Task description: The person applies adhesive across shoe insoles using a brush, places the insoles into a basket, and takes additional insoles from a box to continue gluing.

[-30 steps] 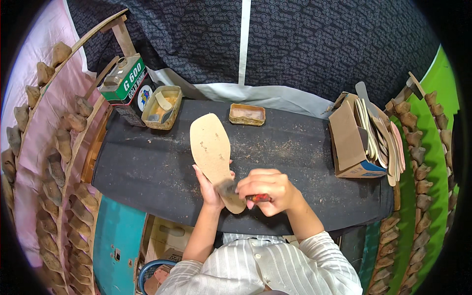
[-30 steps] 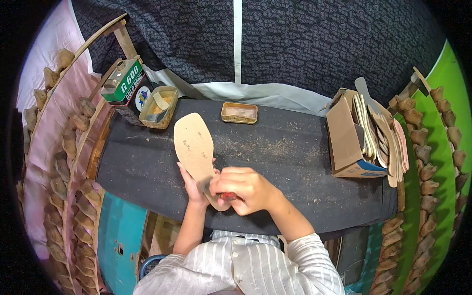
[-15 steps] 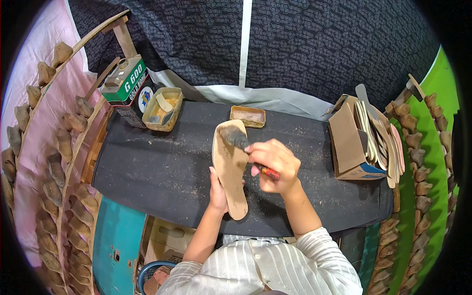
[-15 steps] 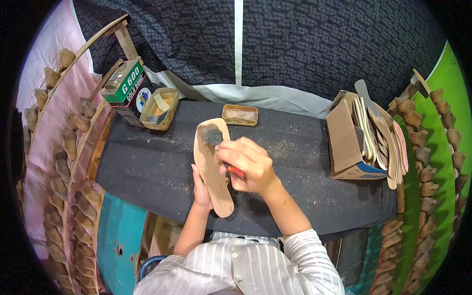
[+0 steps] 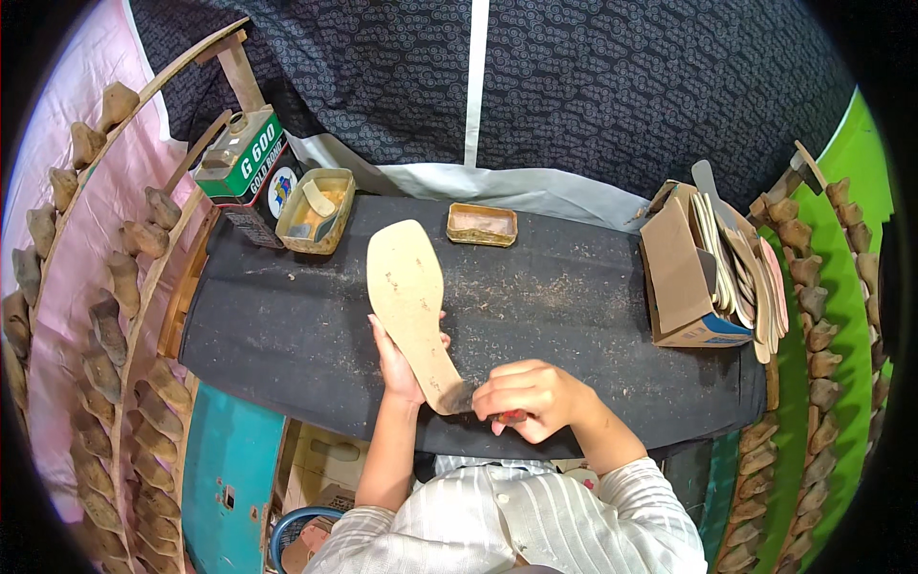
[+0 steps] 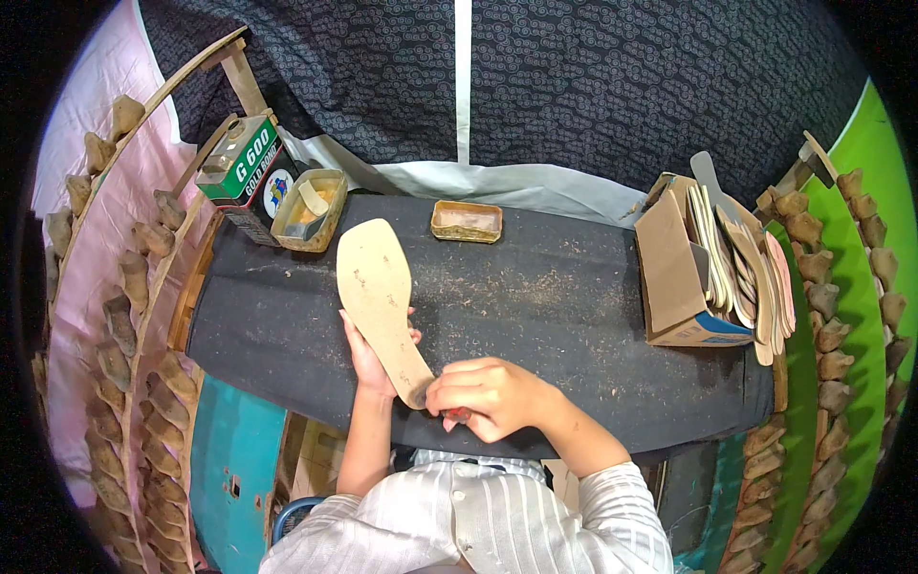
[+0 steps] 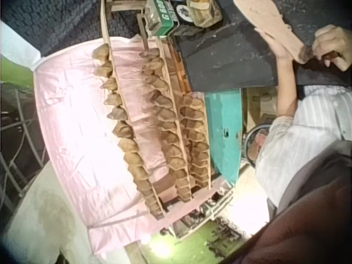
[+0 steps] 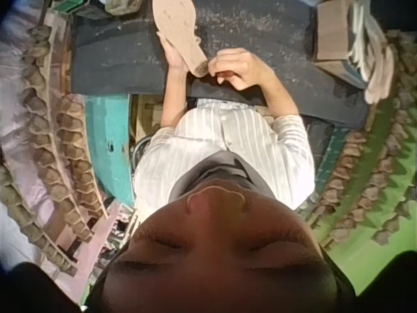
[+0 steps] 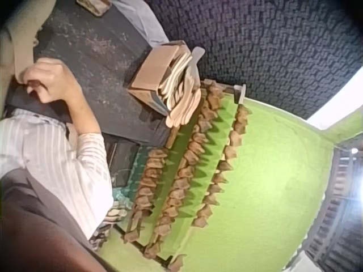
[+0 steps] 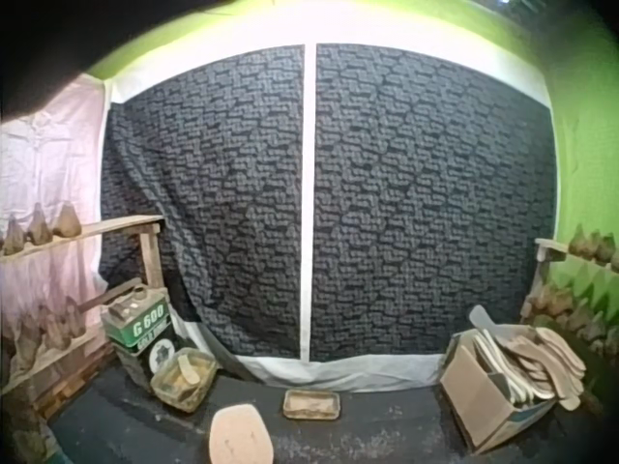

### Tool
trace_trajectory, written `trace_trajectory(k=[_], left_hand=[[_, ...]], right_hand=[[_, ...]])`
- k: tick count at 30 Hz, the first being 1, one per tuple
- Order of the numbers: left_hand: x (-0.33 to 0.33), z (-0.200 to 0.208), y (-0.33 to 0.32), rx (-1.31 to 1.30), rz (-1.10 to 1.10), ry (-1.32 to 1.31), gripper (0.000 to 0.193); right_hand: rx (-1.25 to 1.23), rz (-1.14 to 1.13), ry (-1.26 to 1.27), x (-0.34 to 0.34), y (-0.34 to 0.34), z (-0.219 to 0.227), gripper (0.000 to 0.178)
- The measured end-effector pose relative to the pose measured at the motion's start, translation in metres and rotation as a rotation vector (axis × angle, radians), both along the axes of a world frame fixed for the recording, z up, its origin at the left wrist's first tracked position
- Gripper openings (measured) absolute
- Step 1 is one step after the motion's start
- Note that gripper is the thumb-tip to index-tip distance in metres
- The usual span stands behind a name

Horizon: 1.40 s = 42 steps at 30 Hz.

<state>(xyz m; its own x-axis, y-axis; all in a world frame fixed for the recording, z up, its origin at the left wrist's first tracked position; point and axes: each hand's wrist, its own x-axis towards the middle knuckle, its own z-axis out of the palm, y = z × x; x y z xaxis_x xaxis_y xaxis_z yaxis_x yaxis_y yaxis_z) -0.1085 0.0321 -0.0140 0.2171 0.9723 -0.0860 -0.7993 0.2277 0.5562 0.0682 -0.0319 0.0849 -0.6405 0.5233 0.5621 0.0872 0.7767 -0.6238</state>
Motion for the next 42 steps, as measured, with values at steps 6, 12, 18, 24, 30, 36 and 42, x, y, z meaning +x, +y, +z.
trace_trajectory(k=[6,12,18,24,30,36,42], left_hand=[[0.019,0.005,-0.015,-0.103,-0.107,0.096,0.076],[0.018,0.003,-0.022,-0.04,-0.179,0.186,0.078],[0.014,0.004,-0.02,-0.03,-0.166,0.12,0.077],[0.014,0.009,-0.018,-0.027,-0.1,0.123,0.074],[0.005,0.01,-0.004,-0.086,0.111,0.016,0.073],[-0.018,-0.004,0.007,-0.032,0.252,-0.02,0.075],[-0.033,-0.003,0.009,-0.049,0.329,-0.07,0.077]], right_hand=[[0.299,-0.27,0.159,0.004,0.027,0.026,0.028],[0.479,-0.638,0.182,0.002,0.058,0.032,0.026],[0.57,-0.777,0.269,0.002,0.05,0.024,0.032],[0.455,-0.689,0.22,-0.005,0.044,0.012,0.016],[0.244,-0.474,0.23,-0.014,0.02,-0.019,0.02],[0.142,-0.18,0.158,-0.021,-0.01,-0.038,0.027],[-0.099,-0.024,0.041,0.001,-0.005,-0.044,0.026]])
